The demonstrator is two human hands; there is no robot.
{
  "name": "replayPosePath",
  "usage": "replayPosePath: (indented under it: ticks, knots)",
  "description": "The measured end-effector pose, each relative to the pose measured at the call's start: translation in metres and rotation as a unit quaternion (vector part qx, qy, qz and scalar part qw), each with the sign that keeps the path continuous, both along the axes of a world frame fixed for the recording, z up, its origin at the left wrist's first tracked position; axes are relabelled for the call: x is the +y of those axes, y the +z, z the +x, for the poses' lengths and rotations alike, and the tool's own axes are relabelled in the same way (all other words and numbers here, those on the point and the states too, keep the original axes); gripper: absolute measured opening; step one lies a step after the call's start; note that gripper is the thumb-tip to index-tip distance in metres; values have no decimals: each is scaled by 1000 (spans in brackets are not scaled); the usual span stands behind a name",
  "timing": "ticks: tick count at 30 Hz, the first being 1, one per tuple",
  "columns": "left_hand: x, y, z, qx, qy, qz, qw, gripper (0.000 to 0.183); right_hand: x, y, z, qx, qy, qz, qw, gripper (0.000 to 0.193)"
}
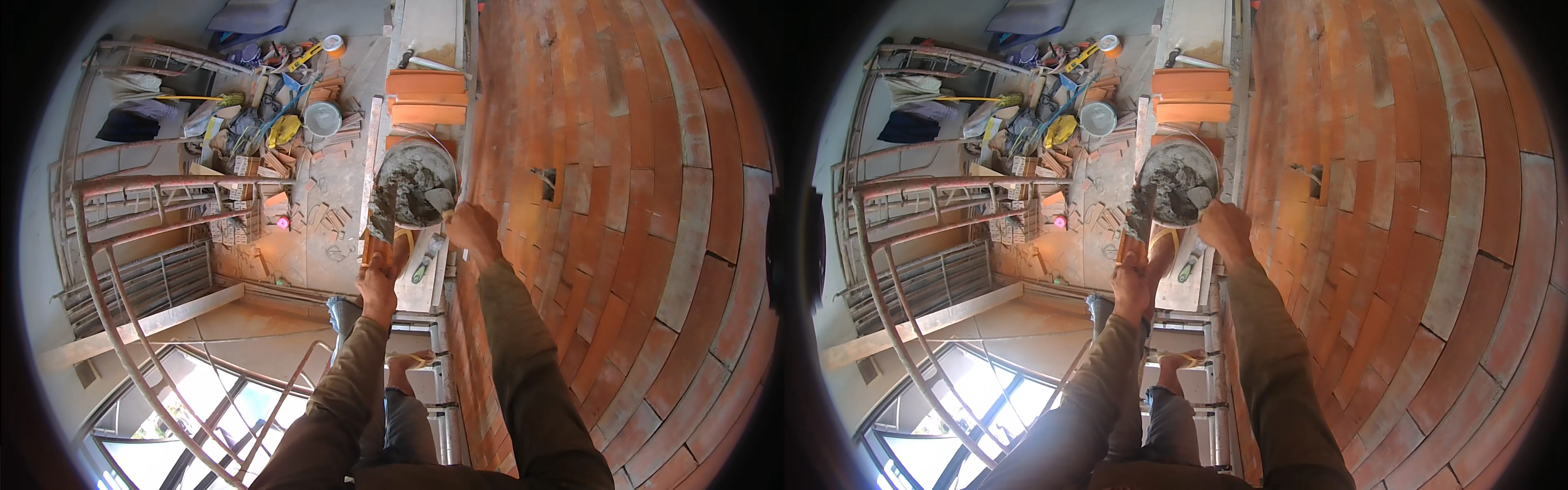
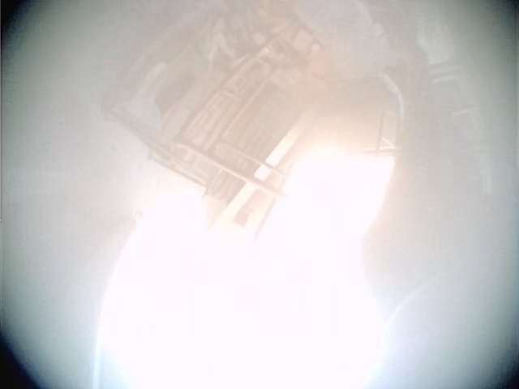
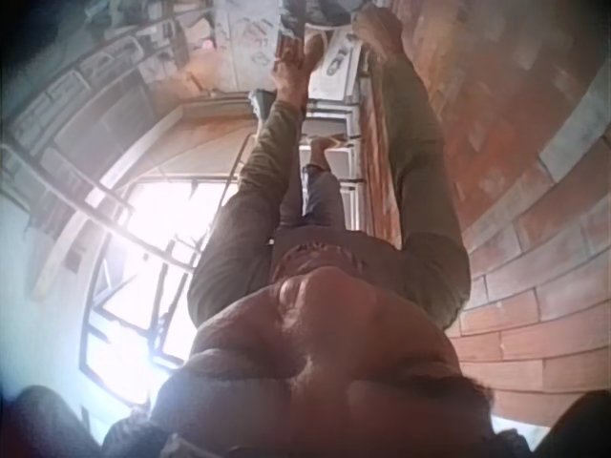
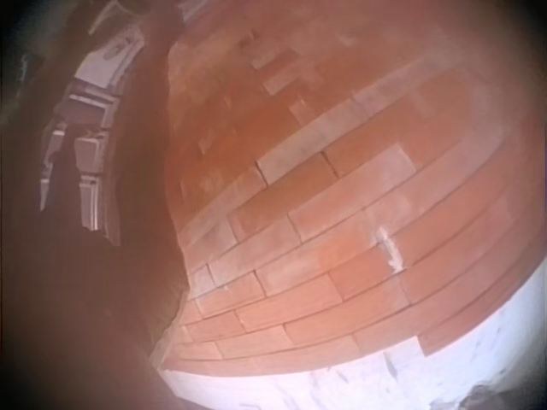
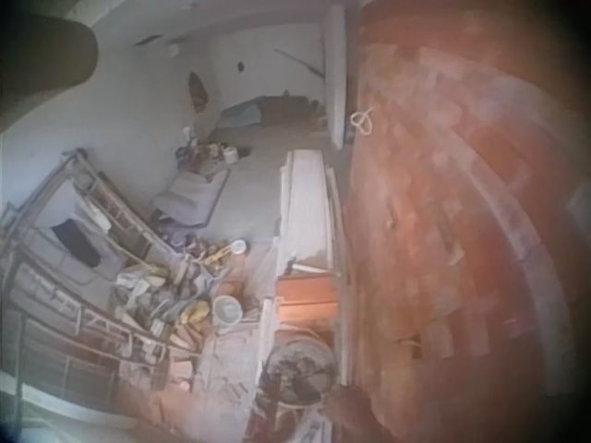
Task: The person scoops mortar from a bucket using a trowel and applies it to the back of a rectangular terracotta tile. They then press the tile onto a vertical wall, aligning it with existing tiles, and use the trowel to scrape away excess mortar from the joints.
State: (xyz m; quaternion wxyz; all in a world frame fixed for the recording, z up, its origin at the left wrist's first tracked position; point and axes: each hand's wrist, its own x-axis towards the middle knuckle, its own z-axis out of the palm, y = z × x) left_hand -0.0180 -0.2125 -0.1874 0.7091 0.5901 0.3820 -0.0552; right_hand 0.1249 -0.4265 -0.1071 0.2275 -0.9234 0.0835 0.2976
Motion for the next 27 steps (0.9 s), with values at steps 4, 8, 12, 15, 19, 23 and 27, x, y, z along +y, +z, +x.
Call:
replayPosePath:
  ticks: [4,8,12,15,19,23,27]
  knots:
    - [-7,14,13,65,138,-140,978,28,25,-15,33,3,93,-26,995,24]
    - [0,12,10,28,65,-73,995,30,23,-57,33,74,7,44,996,29]
    - [4,6,9,11,55,-78,995,32,5,-72,19,170,-174,208,947,42]
    - [2,12,12,32,67,-81,994,30,1,-81,-12,137,-254,293,911,41]
    - [6,7,10,27,66,-79,994,29,-20,-66,-49,119,-333,391,850,39]
    - [6,-5,6,25,71,-122,990,30,-41,-44,-77,131,-318,394,852,36]
    - [-4,28,26,45,145,-222,963,28,-21,-25,-123,9,-329,360,873,38]
